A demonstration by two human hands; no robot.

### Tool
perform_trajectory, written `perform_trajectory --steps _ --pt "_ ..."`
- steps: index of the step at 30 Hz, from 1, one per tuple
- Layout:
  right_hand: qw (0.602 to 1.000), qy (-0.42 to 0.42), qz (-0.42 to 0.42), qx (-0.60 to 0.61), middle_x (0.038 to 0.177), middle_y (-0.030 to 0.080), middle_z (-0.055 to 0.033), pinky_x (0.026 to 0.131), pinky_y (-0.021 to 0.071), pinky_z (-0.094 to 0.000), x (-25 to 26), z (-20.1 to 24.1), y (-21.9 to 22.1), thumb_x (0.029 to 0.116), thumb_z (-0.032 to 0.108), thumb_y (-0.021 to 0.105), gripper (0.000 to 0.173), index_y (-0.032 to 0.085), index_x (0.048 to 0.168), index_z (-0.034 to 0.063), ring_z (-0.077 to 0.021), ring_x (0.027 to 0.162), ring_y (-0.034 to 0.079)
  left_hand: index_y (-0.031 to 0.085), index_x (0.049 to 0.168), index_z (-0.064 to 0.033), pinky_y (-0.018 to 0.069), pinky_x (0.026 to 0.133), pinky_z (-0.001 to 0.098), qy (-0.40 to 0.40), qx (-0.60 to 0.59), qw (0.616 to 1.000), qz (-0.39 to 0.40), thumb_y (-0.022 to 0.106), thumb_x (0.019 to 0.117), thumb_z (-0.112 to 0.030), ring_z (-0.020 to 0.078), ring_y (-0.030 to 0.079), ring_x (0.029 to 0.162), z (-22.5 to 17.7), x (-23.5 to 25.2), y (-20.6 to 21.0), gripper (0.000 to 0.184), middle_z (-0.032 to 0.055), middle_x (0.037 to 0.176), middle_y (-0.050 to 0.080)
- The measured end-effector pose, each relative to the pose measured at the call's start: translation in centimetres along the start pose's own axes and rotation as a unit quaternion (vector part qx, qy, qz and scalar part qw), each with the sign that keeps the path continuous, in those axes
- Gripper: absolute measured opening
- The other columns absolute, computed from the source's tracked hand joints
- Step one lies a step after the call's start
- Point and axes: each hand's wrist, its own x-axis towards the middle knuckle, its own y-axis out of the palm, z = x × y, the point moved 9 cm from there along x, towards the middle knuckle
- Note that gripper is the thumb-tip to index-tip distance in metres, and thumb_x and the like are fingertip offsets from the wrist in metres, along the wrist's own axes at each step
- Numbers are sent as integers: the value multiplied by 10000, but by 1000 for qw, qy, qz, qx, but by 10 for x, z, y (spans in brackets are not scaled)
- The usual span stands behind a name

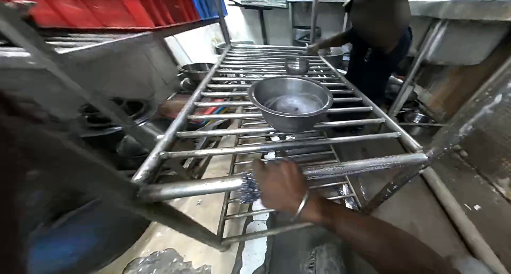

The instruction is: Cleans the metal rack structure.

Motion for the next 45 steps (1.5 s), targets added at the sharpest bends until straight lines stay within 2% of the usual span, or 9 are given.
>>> perform_trajectory --steps 4,10,14,18,23,30,34,39,45 --pt "999 -17 34 7 1045 736 -169 796 563 -571 -38 -50 -13 751 215 873 662 626 1345 60 -374 928 716 508 1271 -163 567 632 204 201 -92 975 35 693 964 -294 5 613 686 14 66 -19 381 -86 951 611" --pt "979 174 13 -105 903 703 -259 763 517 -669 -136 -224 -60 629 22 900 455 702 1027 -76 -480 868 696 543 1051 -139 530 571 190 219 -35 974 -52 677 875 -300 -9 551 599 -31 65 -1 273 -121 769 513" --pt "982 139 88 -91 906 726 -220 754 533 -628 -66 -125 -19 697 265 914 581 698 1159 -11 -433 857 712 517 818 -225 496 470 161 210 -67 973 -68 637 867 -213 -19 520 485 -32 63 0 130 -167 604 490" --pt "995 40 92 -2 888 697 -181 637 541 -554 34 41 20 757 222 835 530 621 1203 32 -385 813 702 541 1028 -150 517 501 194 192 -58 977 -76 666 833 -226 0 545 538 -41 56 4 244 -121 733 532" --pt "999 -35 38 13 1025 723 -188 694 550 -589 3 12 1 797 183 817 615 610 1357 37 -398 867 709 523 1185 11 560 593 242 222 -3 971 -84 679 846 -190 18 592 638 -60 35 1 423 -40 883 576" --pt "988 108 -8 -106 813 693 -244 610 502 -652 -75 -129 -36 588 148 889 503 694 1009 -46 -483 760 700 559 1022 -67 542 553 213 209 7 972 -102 675 830 -168 -4 570 572 -58 41 -3 246 -88 787 557" --pt "958 115 260 -19 949 719 -187 797 509 -598 2 -44 7 795 299 823 493 672 1176 26 -392 921 694 536 965 -118 530 493 197 212 -33 972 -97 668 812 -136 -4 554 520 -54 44 0 203 -121 732 544" --pt "783 77 447 425 676 626 -7 484 499 -263 43 1 49 1026 101 510 169 614 902 52 -86 517 570 535 1178 -107 526 562 209 192 -25 980 -44 671 886 -263 -8 546 591 -40 48 -2 357 -99 825 545" --pt "995 -23 93 39 908 701 -146 687 548 -547 16 12 3 823 188 779 405 646 1193 89 -349 829 701 509 1250 -143 522 641 204 181 -12 983 -36 672 924 -355 -20 551 661 -10 69 -10 422 -83 909 548"
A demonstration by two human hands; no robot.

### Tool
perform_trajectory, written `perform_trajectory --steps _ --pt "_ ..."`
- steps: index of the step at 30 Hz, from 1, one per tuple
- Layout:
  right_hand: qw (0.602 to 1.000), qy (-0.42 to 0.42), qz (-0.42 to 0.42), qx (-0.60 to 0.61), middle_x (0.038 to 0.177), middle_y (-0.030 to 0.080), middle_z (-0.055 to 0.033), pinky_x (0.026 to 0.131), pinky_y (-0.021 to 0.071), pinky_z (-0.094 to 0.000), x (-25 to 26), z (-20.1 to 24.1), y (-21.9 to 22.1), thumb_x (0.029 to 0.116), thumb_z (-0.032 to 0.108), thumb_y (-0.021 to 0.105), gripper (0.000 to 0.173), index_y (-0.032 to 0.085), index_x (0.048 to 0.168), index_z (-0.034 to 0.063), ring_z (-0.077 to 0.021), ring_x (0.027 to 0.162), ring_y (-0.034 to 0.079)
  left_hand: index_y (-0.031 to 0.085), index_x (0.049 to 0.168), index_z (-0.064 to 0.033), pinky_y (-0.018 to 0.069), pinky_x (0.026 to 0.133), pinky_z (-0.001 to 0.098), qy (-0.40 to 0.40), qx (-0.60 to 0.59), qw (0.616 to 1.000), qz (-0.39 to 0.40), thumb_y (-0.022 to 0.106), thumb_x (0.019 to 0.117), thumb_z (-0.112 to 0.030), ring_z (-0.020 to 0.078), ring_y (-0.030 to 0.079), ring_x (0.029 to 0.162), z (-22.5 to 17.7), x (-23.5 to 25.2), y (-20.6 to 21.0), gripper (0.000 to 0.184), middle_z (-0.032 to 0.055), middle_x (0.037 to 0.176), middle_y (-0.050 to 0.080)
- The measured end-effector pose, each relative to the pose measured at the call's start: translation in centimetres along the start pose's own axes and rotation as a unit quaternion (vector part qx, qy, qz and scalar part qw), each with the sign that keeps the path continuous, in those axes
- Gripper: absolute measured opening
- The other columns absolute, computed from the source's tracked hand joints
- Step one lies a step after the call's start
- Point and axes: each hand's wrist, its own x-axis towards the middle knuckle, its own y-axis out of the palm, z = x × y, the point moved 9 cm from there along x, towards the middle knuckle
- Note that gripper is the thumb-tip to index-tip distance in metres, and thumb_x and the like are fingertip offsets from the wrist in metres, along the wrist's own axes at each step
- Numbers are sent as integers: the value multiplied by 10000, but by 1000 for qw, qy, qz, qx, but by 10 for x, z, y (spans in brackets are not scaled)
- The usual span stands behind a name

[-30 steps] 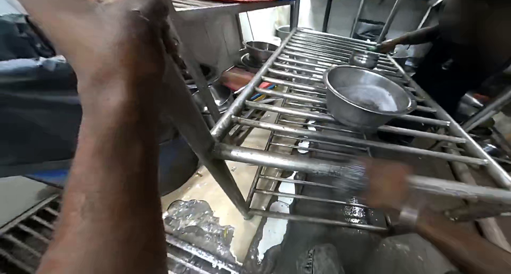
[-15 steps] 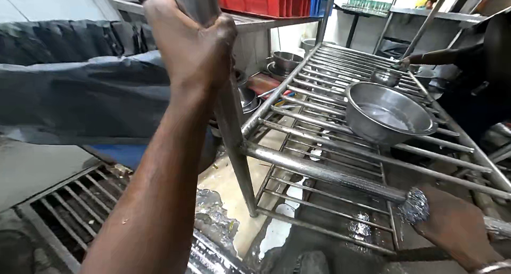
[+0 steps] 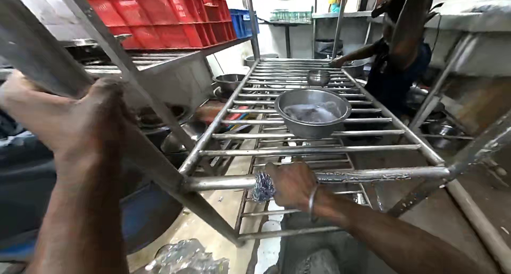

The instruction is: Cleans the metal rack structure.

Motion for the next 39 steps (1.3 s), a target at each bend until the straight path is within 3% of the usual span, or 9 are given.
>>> perform_trajectory --steps 6,10,13,16,19,25,28,33,39 --pt "849 -29 -492 -191 1042 760 -63 747 547 -442 -77 -42 12 935 234 637 182 767 1060 263 -263 870 719 487 1085 -196 548 541 183 25 -37 998 -41 681 865 -264 -24 564 548 -40 -10 10 301 -175 710 517" --pt "869 23 -461 -180 825 717 -129 658 522 -474 -101 -83 -4 924 176 569 186 746 931 118 -333 730 687 490 1065 -224 540 548 179 27 -60 998 -15 604 941 -155 -10 563 558 -42 -14 13 183 -160 735 545" --pt "947 67 -294 -113 702 665 -116 529 516 -481 -80 -86 -18 553 181 803 367 724 894 67 -339 637 684 483 1033 -238 541 535 183 39 -73 997 -4 584 936 -136 -2 566 546 -35 -8 12 174 -165 721 545" --pt "981 151 106 59 812 689 -161 684 508 -577 -48 -98 -6 775 252 838 330 698 977 32 -364 788 680 487 1069 -238 536 545 176 16 -91 996 -5 602 966 -142 -6 560 554 -33 -17 9 181 -160 741 545" --pt "897 121 318 282 743 647 -36 520 464 -308 -27 -91 11 966 136 665 99 665 934 43 -117 570 564 490 1102 -178 538 559 177 20 -102 995 -8 579 960 -93 -14 554 562 -50 -26 15 188 -151 748 532" --pt "982 2 126 139 1072 686 -253 835 519 -623 -4 7 -6 880 175 770 378 657 1165 -46 -417 1010 665 487 1141 -84 491 549 144 -18 -58 997 -45 578 962 -64 -39 503 550 -65 -39 18 202 -115 744 473" --pt "997 -28 -57 40 1185 675 -223 889 528 -557 -32 5 8 882 72 735 517 598 1380 101 -415 1102 651 474 1170 -85 479 556 148 -36 -30 997 -57 570 978 -117 -41 488 559 -73 -49 19 218 -98 785 463" --pt "923 -45 -372 -93 1007 751 -117 774 577 -490 -89 -44 1 678 85 873 513 756 1176 123 -317 891 724 465 1208 -19 513 596 166 18 4 997 -70 617 926 -114 -39 528 608 -100 -59 25 335 -70 857 504" --pt "974 26 -220 -39 1139 661 -293 815 560 -582 -105 -75 -17 601 44 894 619 692 1179 -52 -484 1053 657 524 1145 24 551 571 242 -5 -2 997 -82 639 942 -94 37 570 574 -82 -50 14 262 -13 782 562"
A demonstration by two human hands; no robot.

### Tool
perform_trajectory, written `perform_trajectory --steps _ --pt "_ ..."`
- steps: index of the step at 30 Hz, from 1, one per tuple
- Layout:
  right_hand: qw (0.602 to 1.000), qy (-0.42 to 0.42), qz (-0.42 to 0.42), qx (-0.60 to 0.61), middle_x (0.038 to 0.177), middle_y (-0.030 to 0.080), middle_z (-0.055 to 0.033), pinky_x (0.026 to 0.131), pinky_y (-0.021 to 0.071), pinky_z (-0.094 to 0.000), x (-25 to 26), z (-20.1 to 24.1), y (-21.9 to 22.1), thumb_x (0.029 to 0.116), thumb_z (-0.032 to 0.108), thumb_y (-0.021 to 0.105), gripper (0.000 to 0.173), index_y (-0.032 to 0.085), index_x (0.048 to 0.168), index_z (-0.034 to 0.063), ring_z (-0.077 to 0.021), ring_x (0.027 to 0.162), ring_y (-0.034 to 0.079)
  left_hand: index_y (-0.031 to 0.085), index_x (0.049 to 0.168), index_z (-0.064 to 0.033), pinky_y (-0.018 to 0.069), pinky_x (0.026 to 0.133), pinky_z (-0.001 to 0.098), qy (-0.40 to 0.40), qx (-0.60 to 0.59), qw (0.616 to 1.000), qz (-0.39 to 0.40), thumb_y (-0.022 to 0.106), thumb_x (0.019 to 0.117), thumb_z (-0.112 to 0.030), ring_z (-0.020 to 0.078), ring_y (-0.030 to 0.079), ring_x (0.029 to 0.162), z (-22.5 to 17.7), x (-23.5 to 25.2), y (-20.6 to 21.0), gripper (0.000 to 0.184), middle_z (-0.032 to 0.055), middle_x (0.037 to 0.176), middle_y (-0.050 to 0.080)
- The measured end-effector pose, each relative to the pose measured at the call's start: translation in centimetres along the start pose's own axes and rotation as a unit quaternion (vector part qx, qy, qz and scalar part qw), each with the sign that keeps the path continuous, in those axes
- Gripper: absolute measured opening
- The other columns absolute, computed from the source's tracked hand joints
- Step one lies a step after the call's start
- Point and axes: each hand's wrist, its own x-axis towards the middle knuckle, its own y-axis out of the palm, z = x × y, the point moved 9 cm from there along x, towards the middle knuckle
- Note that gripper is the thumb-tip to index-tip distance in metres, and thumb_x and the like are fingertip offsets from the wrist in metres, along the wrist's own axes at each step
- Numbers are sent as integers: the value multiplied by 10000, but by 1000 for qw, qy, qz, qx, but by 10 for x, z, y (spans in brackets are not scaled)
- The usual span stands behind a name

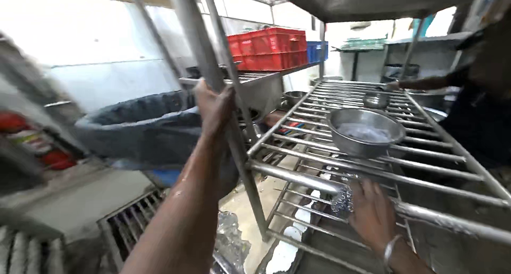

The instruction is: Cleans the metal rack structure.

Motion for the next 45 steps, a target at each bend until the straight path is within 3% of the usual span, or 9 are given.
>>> perform_trajectory --steps 6,10,16,22,27,33,38,42,45 --pt "998 -39 -34 -32 1017 669 -299 697 583 -518 39 78 30 615 23 876 497 707 1067 -96 -458 914 695 586 1163 48 549 693 378 -19 49 998 -16 714 899 -126 154 614 709 12 8 -11 341 104 889 632" --pt "948 36 316 -23 1246 627 -261 933 510 -568 83 113 60 852 222 750 604 562 1368 -29 -420 1152 630 615 1128 17 524 732 431 -40 74 996 -17 721 906 -158 194 621 763 9 13 -14 302 113 901 640" --pt "812 8 539 224 734 587 -35 638 483 -315 107 112 99 953 -1 611 36 618 917 -6 -108 636 551 603 1179 48 537 770 404 -16 31 999 33 742 885 -143 167 636 812 14 16 -12 377 128 966 657" --pt "736 86 542 396 736 625 74 655 524 -192 111 99 119 1018 25 359 256 557 884 116 5 647 602 611 1126 24 526 640 467 9 -28 997 76 748 860 -165 204 603 659 20 26 -10 354 110 824 628" --pt "903 68 407 121 1058 664 -272 849 498 -607 112 124 80 868 105 770 449 611 1246 -80 -400 966 649 615 1137 55 503 732 549 -18 13 997 77 734 892 -141 307 630 777 17 26 -13 336 200 909 650" --pt "998 32 26 -57 1001 716 -159 718 555 -548 84 139 58 664 180 877 515 729 1148 85 -372 914 705 582 1167 -6 517 658 453 6 -33 996 88 717 905 -193 213 600 705 26 21 -9 349 135 911 613" --pt "868 24 -479 -126 917 706 -104 918 508 -492 35 145 77 975 251 540 182 712 936 203 -307 919 685 586 1153 -11 508 630 504 32 -25 996 80 709 924 -232 248 604 681 29 25 -9 341 142 875 613" --pt "834 39 -539 -108 1123 541 -44 1189 273 -379 32 146 93 1070 369 367 216 529 1077 226 -201 1203 521 608 1107 23 483 670 554 32 6 998 57 738 909 -189 314 619 746 23 25 -13 318 178 858 635" --pt "863 26 -485 -139 919 667 -62 975 477 -388 43 155 76 984 299 501 197 651 919 190 -242 948 650 607 1074 10 478 654 544 33 15 998 50 741 902 -187 301 615 734 24 27 -14 293 156 833 626"
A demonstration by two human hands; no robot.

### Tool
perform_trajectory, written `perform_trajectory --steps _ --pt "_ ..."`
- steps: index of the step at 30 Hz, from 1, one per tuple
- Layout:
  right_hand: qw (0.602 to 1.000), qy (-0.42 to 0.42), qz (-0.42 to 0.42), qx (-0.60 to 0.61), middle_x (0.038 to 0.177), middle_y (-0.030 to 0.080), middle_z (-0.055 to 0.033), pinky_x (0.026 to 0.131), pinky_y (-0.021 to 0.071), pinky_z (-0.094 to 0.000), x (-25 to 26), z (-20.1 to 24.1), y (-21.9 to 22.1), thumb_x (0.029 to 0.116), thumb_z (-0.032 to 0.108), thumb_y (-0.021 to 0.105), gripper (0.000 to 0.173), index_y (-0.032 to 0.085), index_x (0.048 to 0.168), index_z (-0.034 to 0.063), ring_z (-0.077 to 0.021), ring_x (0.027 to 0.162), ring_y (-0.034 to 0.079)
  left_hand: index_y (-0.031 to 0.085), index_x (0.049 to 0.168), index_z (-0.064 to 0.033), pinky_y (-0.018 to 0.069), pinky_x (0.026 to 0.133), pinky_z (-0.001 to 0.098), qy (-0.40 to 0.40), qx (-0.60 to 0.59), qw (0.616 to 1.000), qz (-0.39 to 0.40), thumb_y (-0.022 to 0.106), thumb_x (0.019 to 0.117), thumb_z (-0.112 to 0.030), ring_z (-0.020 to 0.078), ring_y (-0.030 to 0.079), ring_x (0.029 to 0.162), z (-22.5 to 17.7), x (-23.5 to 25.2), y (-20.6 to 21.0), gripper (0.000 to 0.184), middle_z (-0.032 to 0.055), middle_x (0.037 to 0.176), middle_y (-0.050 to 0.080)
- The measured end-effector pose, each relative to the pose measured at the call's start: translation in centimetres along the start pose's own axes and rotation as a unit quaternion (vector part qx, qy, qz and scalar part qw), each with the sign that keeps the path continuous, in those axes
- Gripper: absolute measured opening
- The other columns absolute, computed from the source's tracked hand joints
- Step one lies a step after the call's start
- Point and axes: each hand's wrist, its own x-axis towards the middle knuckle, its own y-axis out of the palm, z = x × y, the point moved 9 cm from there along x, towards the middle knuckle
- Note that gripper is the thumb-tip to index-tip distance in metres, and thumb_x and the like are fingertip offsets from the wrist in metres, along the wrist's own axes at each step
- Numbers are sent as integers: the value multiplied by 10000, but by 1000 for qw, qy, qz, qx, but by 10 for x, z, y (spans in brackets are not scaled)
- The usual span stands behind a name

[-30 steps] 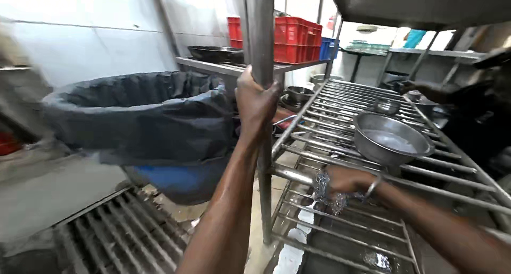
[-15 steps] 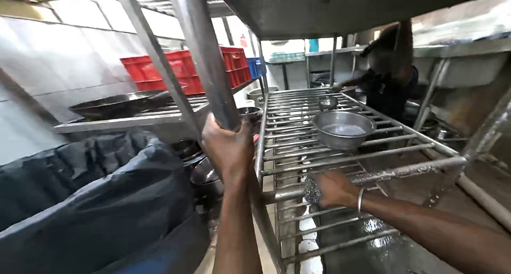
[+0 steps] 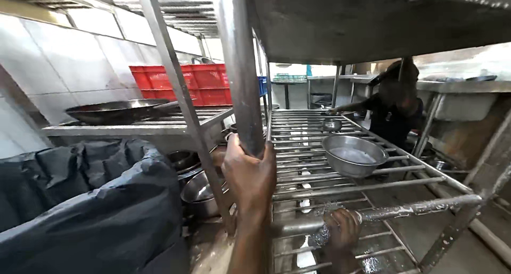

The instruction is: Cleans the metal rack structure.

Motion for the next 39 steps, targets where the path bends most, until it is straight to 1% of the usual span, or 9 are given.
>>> perform_trajectory --steps 4,8,18,20,24,27,33,36,39 --pt "931 -32 364 15 880 748 -170 659 583 -529 37 9 24 594 159 816 370 761 936 27 -376 783 740 607 1082 -19 469 629 509 -23 -11 1000 14 744 889 -180 266 606 705 5 0 3 286 124 817 620" --pt "652 48 757 26 1102 691 -244 869 484 -639 29 4 61 815 209 789 508 640 1256 5 -448 1049 659 604 1058 -35 469 631 433 -13 -19 1000 15 743 849 -190 188 585 693 7 4 4 295 72 805 608" --pt "372 131 867 304 812 582 -65 662 487 -268 -10 -25 108 1008 -8 449 133 570 966 -43 -85 680 546 571 1207 -63 503 548 539 -1 -16 998 64 684 967 -292 323 626 650 9 -4 5 351 143 798 632" --pt "429 80 846 306 945 617 -116 741 507 -298 0 -15 102 1014 26 445 181 573 1093 -74 -113 786 586 612 1179 -51 490 573 572 -5 -20 999 51 717 939 -245 345 628 660 8 0 4 326 152 784 641" --pt "462 53 814 349 781 616 20 675 488 -191 23 0 88 917 33 541 67 593 879 15 6 700 585 608 1147 -3 486 639 616 -10 -1 999 50 730 934 -219 395 637 739 2 -3 1 326 203 835 648" --pt "498 32 847 185 1152 619 -348 952 442 -599 37 14 76 950 47 679 385 567 1238 -184 -431 1076 603 620 1156 41 475 710 664 -10 5 999 47 739 908 -184 439 644 815 -4 -1 0 355 256 900 660" --pt "673 31 737 49 1236 649 -225 871 494 -638 33 10 51 808 217 809 705 522 1443 108 -438 1104 641 591 1165 55 466 743 612 -12 8 999 46 711 905 -165 388 626 849 -8 -2 2 360 251 957 639" --pt "912 -51 405 37 959 744 -146 709 578 -531 30 12 28 598 218 868 508 764 1085 120 -347 853 730 578 1150 55 476 722 571 5 -9 999 36 702 905 -182 334 615 802 -8 -4 4 362 221 934 626" --pt "993 -66 99 23 920 753 -104 779 557 -482 8 12 7 784 236 665 185 767 923 166 -303 831 719 569 1183 49 479 731 595 9 -22 999 36 691 931 -195 365 628 827 -7 -6 2 371 242 958 636"
